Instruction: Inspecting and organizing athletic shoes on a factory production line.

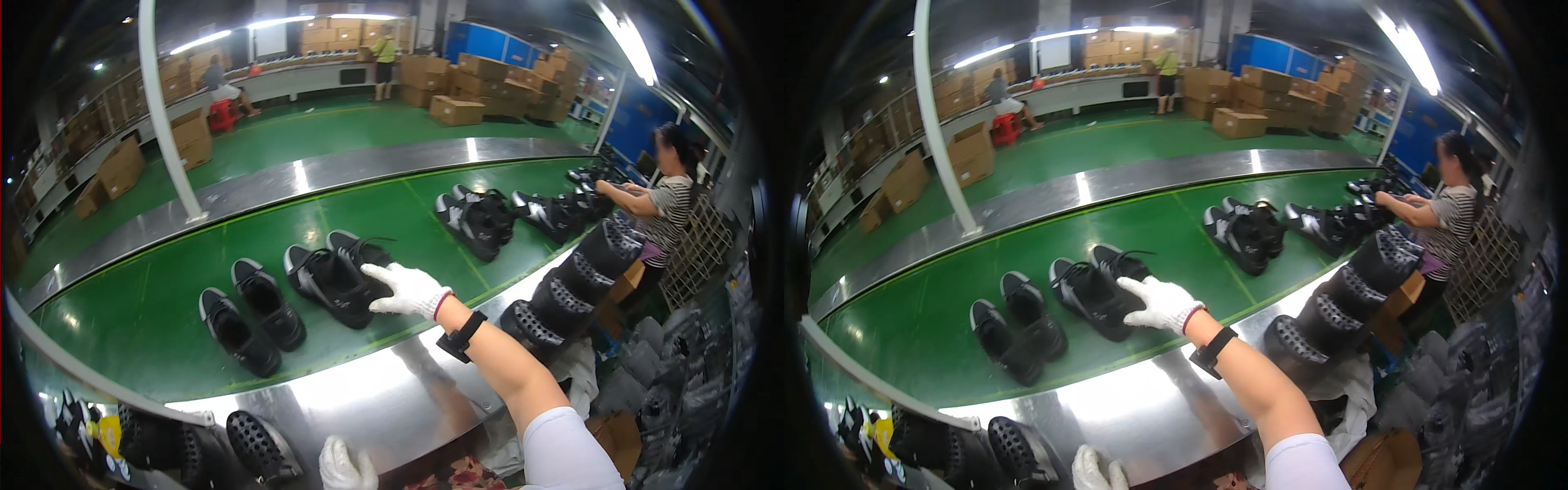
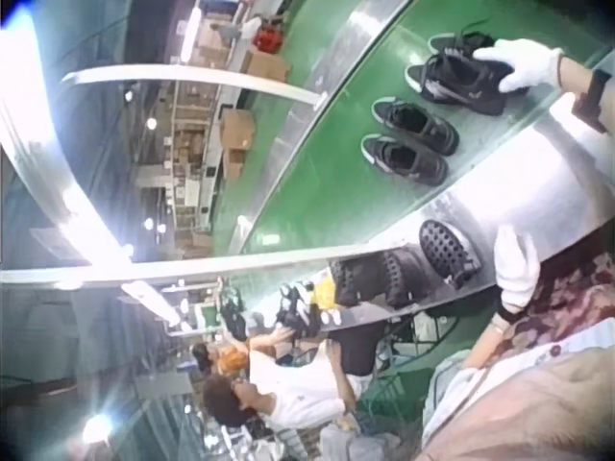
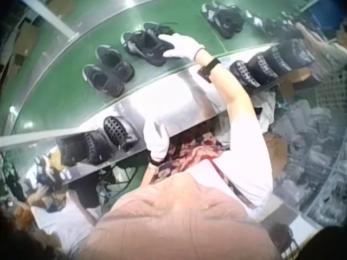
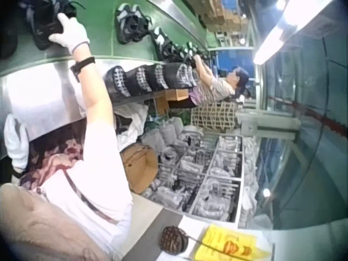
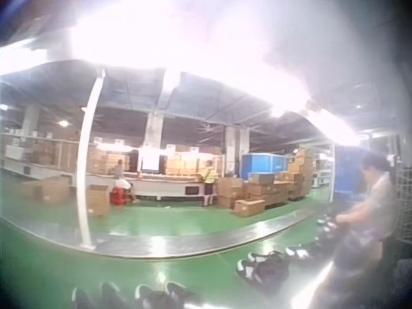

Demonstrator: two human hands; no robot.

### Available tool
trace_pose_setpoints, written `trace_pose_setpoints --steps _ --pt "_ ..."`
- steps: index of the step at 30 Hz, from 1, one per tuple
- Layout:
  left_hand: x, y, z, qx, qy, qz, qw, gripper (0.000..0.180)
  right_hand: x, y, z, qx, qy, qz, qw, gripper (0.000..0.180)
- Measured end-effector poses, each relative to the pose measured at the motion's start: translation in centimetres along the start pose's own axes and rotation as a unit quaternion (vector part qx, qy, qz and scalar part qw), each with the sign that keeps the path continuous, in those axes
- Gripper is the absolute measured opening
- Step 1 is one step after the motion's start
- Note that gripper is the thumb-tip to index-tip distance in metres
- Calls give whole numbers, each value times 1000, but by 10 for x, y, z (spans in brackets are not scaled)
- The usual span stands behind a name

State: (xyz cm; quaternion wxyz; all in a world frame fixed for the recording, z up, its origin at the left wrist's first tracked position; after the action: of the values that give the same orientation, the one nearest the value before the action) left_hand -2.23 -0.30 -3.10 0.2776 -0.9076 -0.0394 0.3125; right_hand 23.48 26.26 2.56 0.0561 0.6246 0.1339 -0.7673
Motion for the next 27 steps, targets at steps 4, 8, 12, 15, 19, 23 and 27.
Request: trace_pose_setpoints --steps 4,8,12,15,19,23,27 --pt "-2 1 -2 -4 -10 -26 1000 45 -7 -19 50 4 44 87 995 62" --pt "2 4 5 -21 22 -26 999 47 -13 0 85 -22 58 88 994 38" --pt "8 -13 9 -138 121 -15 983 53 -57 88 121 -57 9 64 996 38" --pt "12 -34 5 -152 191 -25 969 59 -65 159 134 -46 3 114 992 38" --pt "30 -42 -5 -194 236 29 952 64 -62 233 134 -56 -24 80 995 35" --pt "24 -29 2 -189 229 -2 955 49 -103 281 55 -5 -20 -87 996 21" --pt "-14 -33 -63 -10 142 -44 989 33 -161 321 -43 133 80 -174 972 18"
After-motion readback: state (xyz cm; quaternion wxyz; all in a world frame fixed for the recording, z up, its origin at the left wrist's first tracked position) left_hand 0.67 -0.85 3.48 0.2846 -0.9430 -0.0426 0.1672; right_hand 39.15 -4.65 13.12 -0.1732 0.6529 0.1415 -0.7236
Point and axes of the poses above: each hand's wrist, its own y-axis away from the middle knuckle, its own x-axis out of the palm, z = x × y, the point moved 7 cm from there along -y, towards the middle knuckle, and after that the axes turned 12 degrees about y, right-handed, at the moved point
